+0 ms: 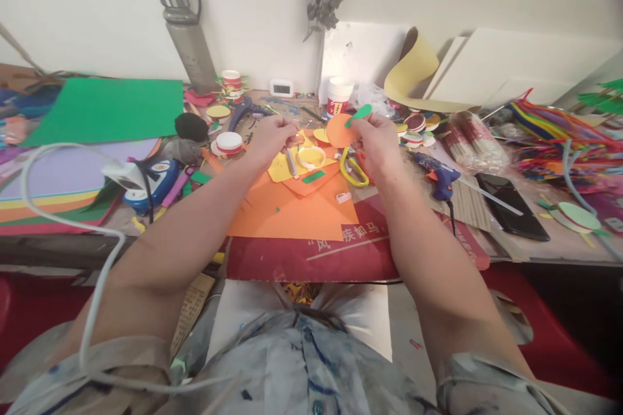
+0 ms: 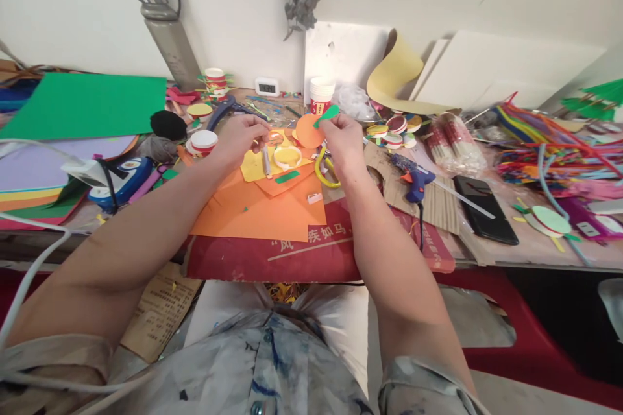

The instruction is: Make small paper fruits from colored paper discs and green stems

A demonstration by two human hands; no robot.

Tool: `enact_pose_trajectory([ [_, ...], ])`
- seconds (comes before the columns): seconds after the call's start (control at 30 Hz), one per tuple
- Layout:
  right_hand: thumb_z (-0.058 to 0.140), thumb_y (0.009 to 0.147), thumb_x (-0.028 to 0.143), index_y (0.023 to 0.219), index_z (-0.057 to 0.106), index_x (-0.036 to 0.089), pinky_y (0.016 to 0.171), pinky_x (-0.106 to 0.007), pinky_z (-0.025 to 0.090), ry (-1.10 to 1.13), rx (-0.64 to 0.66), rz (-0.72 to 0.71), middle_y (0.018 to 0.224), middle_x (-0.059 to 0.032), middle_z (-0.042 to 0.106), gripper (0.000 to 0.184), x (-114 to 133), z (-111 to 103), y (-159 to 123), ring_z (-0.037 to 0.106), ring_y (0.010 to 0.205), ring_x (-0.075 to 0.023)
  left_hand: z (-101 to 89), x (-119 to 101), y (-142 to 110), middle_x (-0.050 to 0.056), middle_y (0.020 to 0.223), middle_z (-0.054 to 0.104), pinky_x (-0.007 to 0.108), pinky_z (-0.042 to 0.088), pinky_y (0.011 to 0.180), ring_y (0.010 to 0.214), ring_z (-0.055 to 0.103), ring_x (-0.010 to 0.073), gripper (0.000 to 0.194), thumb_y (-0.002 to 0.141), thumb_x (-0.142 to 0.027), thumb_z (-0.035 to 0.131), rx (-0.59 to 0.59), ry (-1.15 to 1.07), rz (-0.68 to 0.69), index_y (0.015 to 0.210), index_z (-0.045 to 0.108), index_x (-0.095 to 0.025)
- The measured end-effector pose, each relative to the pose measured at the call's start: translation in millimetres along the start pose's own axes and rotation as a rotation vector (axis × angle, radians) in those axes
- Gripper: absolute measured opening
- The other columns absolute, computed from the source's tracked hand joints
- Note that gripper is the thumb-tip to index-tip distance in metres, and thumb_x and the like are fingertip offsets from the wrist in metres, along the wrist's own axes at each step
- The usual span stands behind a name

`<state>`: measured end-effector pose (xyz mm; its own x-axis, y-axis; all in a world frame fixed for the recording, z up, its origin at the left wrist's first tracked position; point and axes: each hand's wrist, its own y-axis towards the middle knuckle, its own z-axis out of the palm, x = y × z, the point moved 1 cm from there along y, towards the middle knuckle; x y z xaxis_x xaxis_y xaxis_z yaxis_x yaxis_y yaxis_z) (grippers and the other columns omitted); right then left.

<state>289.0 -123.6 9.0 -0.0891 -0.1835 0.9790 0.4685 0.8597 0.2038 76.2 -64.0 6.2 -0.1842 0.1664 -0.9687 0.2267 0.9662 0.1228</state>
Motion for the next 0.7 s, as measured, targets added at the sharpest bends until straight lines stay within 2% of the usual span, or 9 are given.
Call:
enact_pose_trajectory([
  [0.07,0.074,0.083,0.022,0.064,0.051,0.024,0.055,-0.028,0.04,0.016,-0.018,0.008,0.057,0.0055,0.047,0.03,1.2,0.5,-1.5,0.046,0.054,-0.0118,-0.9,4.1,2.4,0.003,0.078,0.069,0.026,0.048,0.071,0.076,0.061,0.016,0.009,0.081,-0.025,0.072,-0.024,0.216,0.079,0.079,0.065,-0.02],
  [0.13,0.074,0.082,0.02,0.063,0.051,0.024,0.054,-0.026,0.039,0.008,-0.008,0.019,0.056,0.0067,0.046,0.03,1.0,2.4,-3.6,0.043,0.052,-0.0102,0.8,9.9,3.7,0.006,0.093,0.073,0.03,0.051,0.089,0.098,0.065,0.0227,0.019,0.079,-0.033,0.08,-0.011,0.432,0.154,0.083,0.066,-0.021],
  [0.23,0.071,0.08,0.017,0.064,0.054,0.023,0.051,-0.025,0.034,-0.039,0.029,0.044,0.054,0.0079,0.045,0.024,-2.0,4.7,-5.2,0.039,0.05,-0.0088,6.7,22.4,5.1,0.013,0.114,0.073,0.041,0.045,0.111,0.132,0.057,0.0366,0.042,0.067,-0.046,0.093,0.121,0.676,0.194,0.09,0.071,-0.02],
  [0.33,0.072,0.079,0.019,0.063,0.055,0.022,0.051,-0.024,0.031,-0.102,0.069,0.039,0.053,0.0078,0.046,0.023,-6.5,5.0,-4.4,0.039,0.051,-0.0084,12.5,32.5,5.6,0.016,0.128,0.071,0.052,0.039,0.119,0.14,0.051,0.0436,0.05,0.067,-0.054,0.094,0.273,0.843,0.229,0.099,0.076,-0.019],
  [0.43,0.073,0.077,0.022,0.065,0.058,0.021,0.053,-0.024,0.03,-0.13,0.116,0.024,0.057,0.0072,0.048,0.019,-9.7,4.3,-4.1,0.039,0.054,-0.0085,15.4,33.9,4.9,0.017,0.139,0.069,0.057,0.037,0.121,0.144,0.049,0.0447,0.057,0.068,-0.048,0.095,0.313,0.857,0.27,0.114,0.077,-0.02],
  [0.57,0.072,0.075,0.022,0.064,0.059,0.021,0.056,-0.026,0.031,-0.158,0.217,0.012,0.058,0.0061,0.051,0.017,-12.3,4.9,-4.6,0.04,0.056,-0.0095,15.2,29.4,5.3,0.018,0.143,0.067,0.059,0.036,0.124,0.146,0.049,0.0451,0.076,0.063,-0.039,0.099,0.265,0.795,0.331,0.131,0.071,-0.017],
  [0.7,0.073,0.074,0.024,0.067,0.061,0.021,0.058,-0.027,0.034,-0.162,0.31,-0.036,0.06,0.0057,0.054,0.014,-15.4,5.8,-3.2,0.044,0.059,-0.0104,14.6,31.8,8.6,0.018,0.14,0.07,0.054,0.046,0.118,0.132,0.063,0.0366,0.082,0.063,-0.028,0.098,0.319,0.555,0.407,0.137,0.065,-0.016],
])
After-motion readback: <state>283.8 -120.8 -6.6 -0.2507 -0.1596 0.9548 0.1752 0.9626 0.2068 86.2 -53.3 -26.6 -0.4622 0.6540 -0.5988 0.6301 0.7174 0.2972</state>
